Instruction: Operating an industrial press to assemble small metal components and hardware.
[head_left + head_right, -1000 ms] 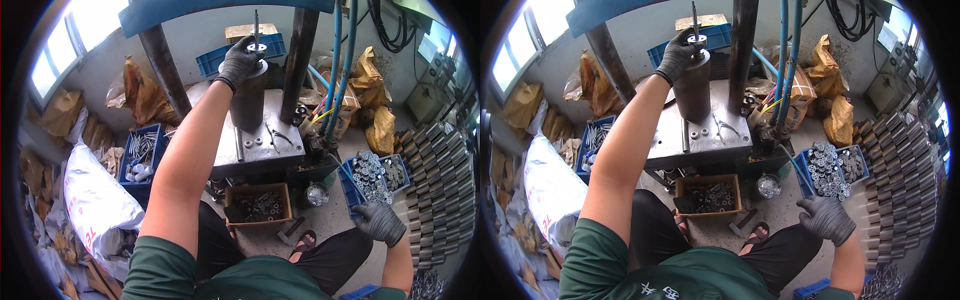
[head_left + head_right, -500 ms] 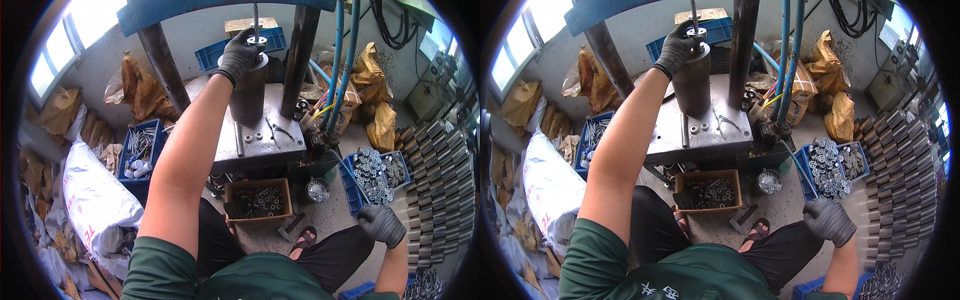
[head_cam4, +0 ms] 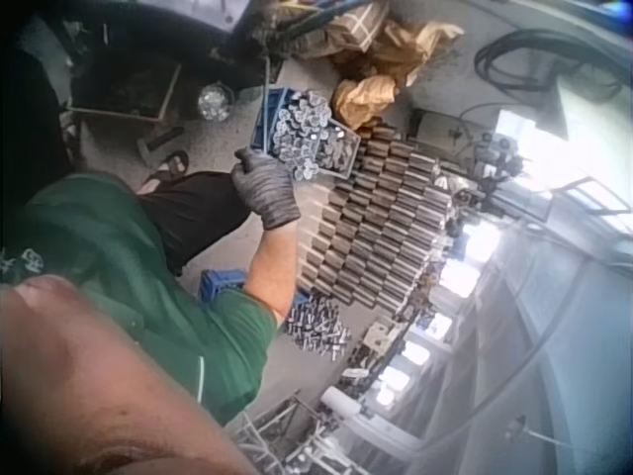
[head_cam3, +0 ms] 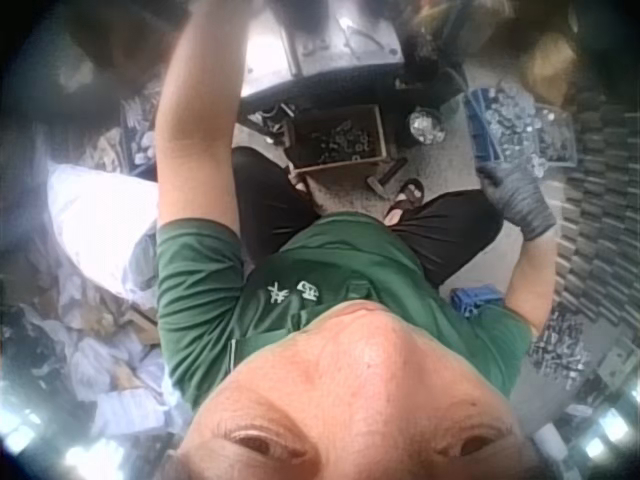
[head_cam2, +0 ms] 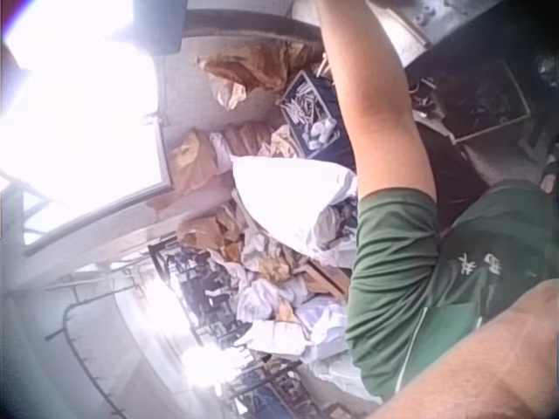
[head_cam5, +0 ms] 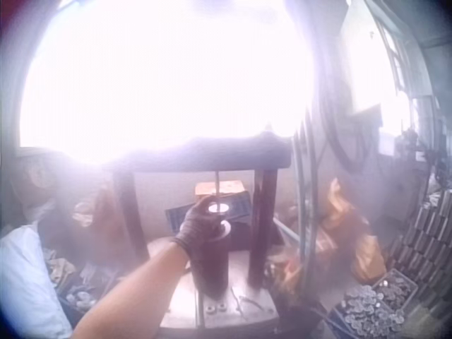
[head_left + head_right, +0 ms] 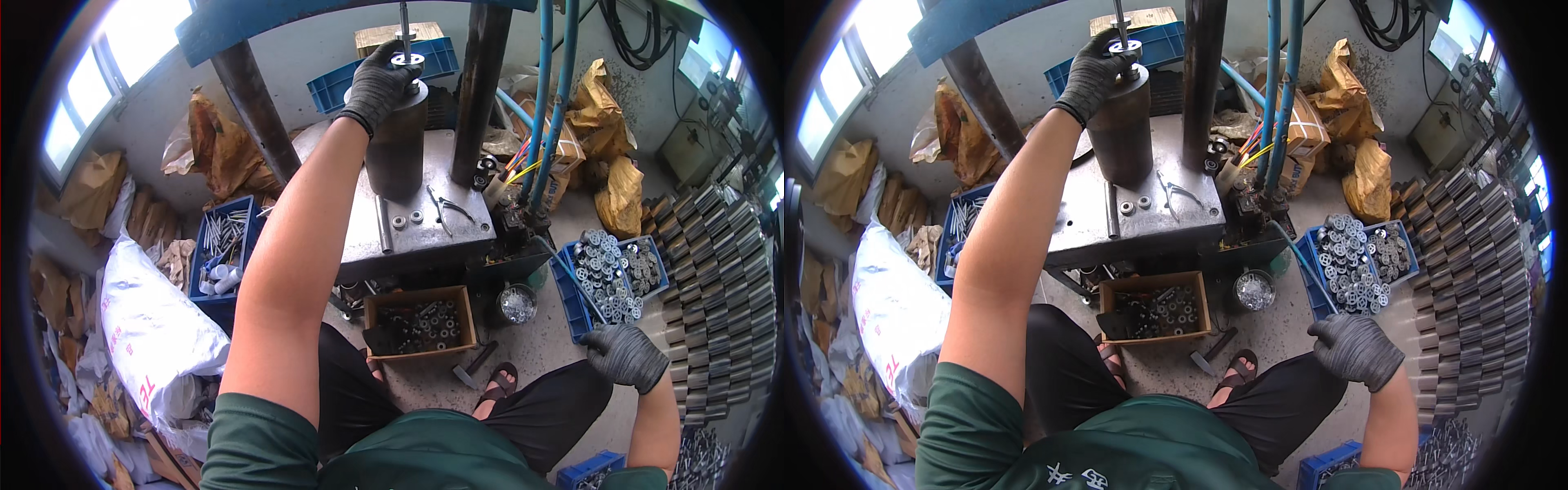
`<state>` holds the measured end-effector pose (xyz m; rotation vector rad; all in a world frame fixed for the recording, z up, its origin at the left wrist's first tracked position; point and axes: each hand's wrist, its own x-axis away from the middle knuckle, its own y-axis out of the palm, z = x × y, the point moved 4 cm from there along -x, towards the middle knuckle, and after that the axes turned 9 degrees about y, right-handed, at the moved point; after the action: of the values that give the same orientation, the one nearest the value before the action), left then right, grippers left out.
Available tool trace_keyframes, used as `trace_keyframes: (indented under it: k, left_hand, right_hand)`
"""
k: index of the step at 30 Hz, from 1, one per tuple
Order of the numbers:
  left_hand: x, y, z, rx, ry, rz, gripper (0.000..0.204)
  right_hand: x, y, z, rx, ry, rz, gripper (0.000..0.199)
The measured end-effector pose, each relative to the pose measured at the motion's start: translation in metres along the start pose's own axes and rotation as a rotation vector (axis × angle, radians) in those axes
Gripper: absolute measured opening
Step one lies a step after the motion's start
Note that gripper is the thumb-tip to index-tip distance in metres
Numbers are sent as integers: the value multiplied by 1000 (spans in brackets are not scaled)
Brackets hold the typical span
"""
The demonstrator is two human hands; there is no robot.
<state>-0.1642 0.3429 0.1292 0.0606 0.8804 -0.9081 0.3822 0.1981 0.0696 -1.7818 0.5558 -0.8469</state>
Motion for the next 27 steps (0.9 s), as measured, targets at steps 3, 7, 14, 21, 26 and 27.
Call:
trace_keyframes:
  k: [3,7,14,21,26,27]
  left_hand:
    - [2,-3,-1,-13,-15,13,61]
    - [3,0,6,169,-79,26,48]
    - [7,0,15,410,-257,-21,40]
    - [11,3,22,448,-265,-7,36]
    - [9,-4,14,361,-222,-13,36]
    - [12,-5,12,355,-227,-11,36]
  right_hand:
    - [-3,-10,-5,-54,28,21,29]
    - [-5,-26,-4,-202,50,223,29]
    - [-34,-92,-21,14,-199,1073,18]
    - [-107,-162,-1,-145,-126,1142,23]
    - [-84,-134,-5,-146,-115,974,27]
    - [-73,-117,-6,-207,-81,871,27]
